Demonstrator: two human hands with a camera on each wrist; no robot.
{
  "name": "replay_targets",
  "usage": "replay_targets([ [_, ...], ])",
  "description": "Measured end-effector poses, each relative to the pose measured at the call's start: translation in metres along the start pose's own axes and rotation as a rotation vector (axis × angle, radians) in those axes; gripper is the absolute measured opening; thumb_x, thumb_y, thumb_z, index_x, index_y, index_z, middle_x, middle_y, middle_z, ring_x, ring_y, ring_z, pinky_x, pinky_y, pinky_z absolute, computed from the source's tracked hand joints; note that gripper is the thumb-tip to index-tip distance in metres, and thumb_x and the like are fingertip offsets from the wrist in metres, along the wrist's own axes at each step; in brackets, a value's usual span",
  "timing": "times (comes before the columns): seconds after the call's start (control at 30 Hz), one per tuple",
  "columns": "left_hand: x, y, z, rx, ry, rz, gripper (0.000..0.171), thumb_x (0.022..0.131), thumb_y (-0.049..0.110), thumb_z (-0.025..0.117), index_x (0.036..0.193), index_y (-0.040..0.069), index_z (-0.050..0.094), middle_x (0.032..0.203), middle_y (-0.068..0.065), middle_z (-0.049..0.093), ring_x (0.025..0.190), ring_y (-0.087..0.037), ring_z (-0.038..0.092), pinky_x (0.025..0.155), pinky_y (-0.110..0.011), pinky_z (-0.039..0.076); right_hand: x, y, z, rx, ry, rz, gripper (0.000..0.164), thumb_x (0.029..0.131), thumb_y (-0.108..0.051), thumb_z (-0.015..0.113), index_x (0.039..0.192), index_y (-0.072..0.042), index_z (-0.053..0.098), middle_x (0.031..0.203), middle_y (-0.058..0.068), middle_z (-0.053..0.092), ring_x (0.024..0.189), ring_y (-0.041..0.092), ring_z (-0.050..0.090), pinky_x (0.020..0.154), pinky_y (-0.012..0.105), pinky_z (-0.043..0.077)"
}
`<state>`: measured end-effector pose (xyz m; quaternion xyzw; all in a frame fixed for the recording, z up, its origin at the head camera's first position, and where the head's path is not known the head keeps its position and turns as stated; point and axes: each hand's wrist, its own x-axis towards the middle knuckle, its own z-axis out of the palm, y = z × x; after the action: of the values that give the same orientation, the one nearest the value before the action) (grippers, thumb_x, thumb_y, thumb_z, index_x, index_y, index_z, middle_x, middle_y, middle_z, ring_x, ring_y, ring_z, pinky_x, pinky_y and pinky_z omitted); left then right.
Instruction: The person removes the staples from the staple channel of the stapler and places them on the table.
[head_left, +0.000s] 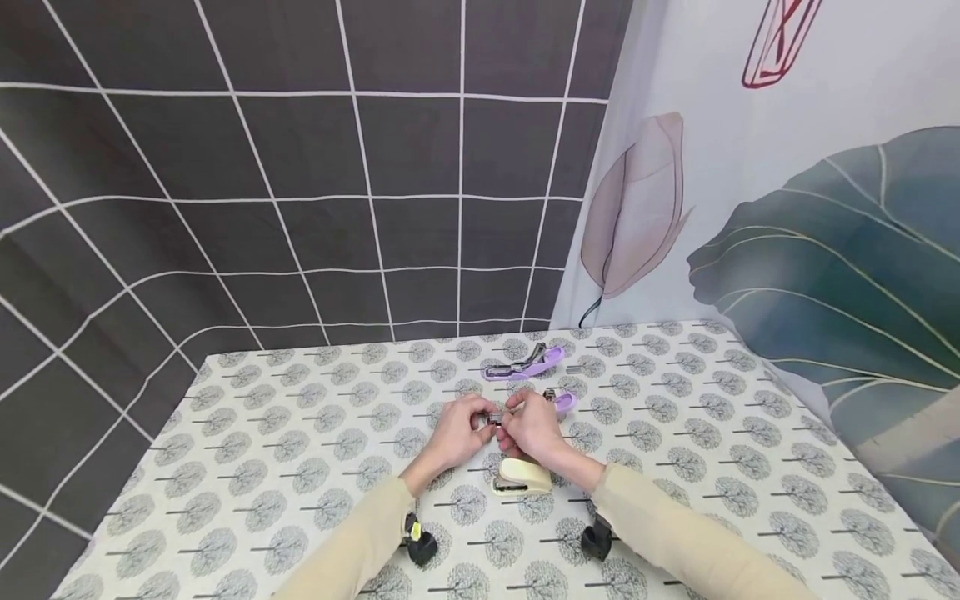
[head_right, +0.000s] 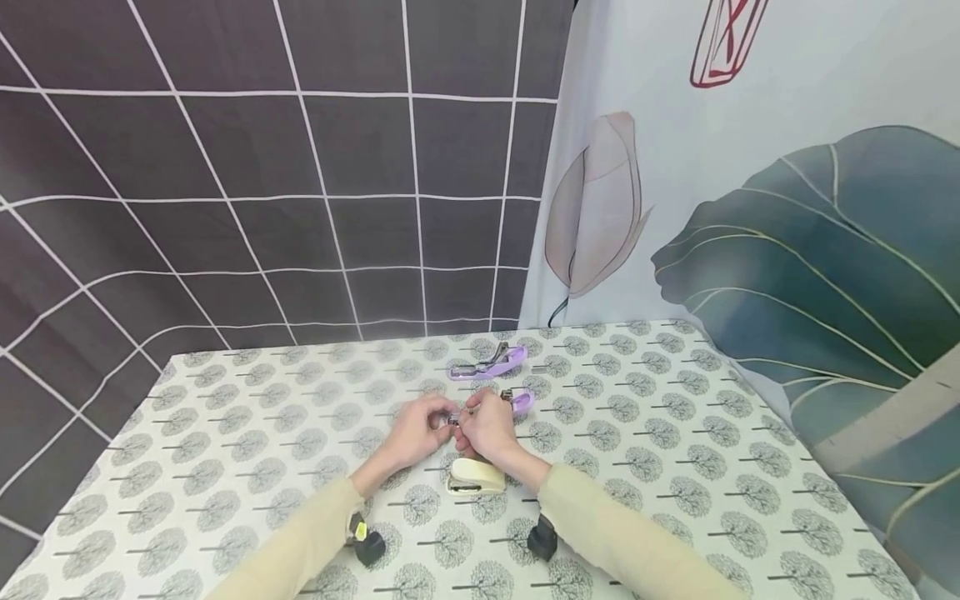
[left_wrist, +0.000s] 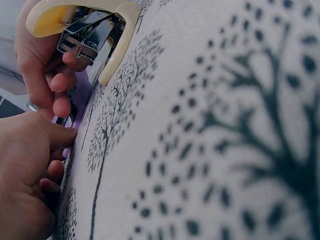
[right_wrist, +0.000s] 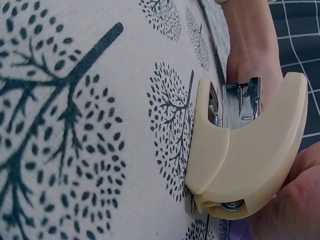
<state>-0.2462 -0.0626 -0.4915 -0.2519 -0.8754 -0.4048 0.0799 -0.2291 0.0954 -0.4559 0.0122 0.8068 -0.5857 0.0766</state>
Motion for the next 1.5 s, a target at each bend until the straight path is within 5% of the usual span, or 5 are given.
replay_targets([
  [0.33,-0.002,0.002,-0.001,0.015,0.003,-0.002,0.022,0.078,-0.002,0.078,0.098,0.004,0.073,0.077,0.002,0.056,0.065,-0.009,0.047,0.061,-0.024,0.042,-0.007,-0.001,-0.001,-0.100,-0.001,-0.056,0.009,0.090,0.007,0.055,0.086,0.009,0.063,0.061,0.008,0.065,0.044,0.015,0.061,0.044,0.032,0.054],
  [1.13,0.002,0.004,-0.005,0.023,-0.002,0.003,0.021,0.079,0.001,0.077,0.099,0.004,0.073,0.082,0.002,0.061,0.066,-0.008,0.048,0.062,-0.023,0.042,-0.004,-0.006,-0.002,-0.033,0.047,0.013,0.008,0.087,0.006,0.058,0.085,0.010,0.065,0.061,0.012,0.067,0.043,0.013,0.061,0.044,0.030,0.053],
  [1.5,0.000,0.004,-0.003,0.006,-0.005,-0.020,0.021,0.078,0.001,0.079,0.097,0.005,0.073,0.080,0.002,0.059,0.064,-0.009,0.047,0.060,-0.023,0.041,-0.002,-0.001,-0.003,-0.147,0.044,-0.047,0.006,0.087,0.004,0.061,0.084,0.003,0.066,0.063,0.008,0.067,0.039,0.010,0.052,0.040,0.028,0.049],
])
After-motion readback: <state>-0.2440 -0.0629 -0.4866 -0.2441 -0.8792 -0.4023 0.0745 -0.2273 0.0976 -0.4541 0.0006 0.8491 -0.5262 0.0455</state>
